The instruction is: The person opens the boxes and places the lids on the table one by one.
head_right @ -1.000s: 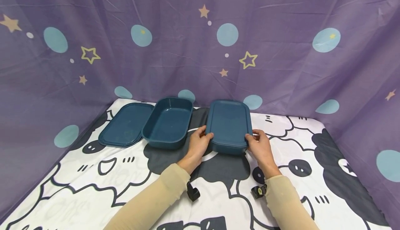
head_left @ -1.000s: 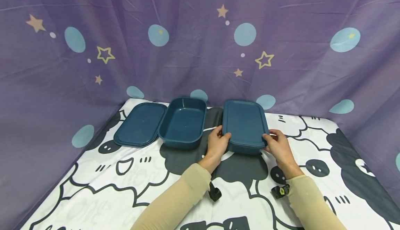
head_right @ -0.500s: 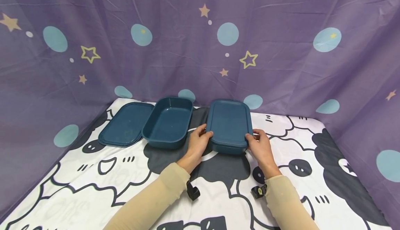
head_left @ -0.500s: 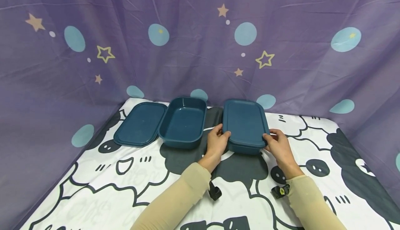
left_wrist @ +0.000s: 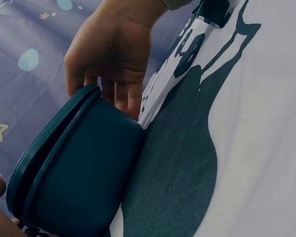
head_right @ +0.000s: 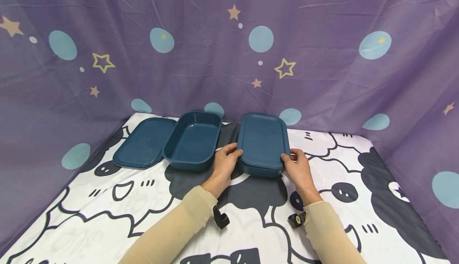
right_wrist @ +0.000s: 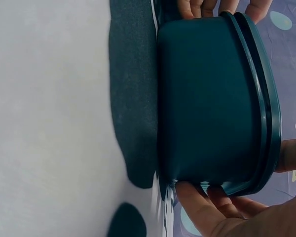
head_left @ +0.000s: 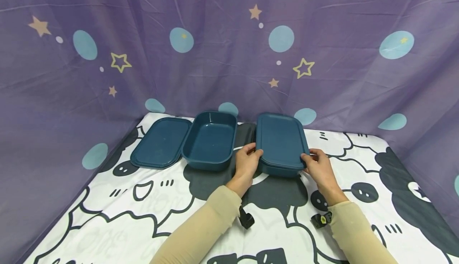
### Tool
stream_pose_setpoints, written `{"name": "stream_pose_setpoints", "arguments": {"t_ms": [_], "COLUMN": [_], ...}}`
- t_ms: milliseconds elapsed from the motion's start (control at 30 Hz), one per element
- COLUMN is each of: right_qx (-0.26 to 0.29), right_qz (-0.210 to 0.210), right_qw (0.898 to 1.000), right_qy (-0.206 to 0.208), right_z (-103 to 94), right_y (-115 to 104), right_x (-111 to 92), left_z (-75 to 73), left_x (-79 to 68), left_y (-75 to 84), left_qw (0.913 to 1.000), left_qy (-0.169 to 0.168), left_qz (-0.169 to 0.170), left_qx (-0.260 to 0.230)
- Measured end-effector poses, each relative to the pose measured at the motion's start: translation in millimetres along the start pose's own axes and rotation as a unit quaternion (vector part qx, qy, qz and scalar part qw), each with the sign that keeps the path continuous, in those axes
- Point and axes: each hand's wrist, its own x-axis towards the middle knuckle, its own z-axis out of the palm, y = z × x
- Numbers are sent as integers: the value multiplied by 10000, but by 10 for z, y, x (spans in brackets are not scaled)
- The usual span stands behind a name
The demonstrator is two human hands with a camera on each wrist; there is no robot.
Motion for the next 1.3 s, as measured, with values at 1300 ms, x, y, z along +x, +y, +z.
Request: {"name": "stream_pose_setpoints", "arguments": {"t_ms": [1300], "right_qx": [-625], "right_qz": [-388], "right_qw": [9964], "right_qy": [432], "right_z": [-21], "right_y": [-17], "right_x": [-35], "left_z": [-29], "left_x": [21], "left_y": [-17], "left_qw": [9987], "left_qy": [72], "left_qz": [52], "left_qx": [503]}}
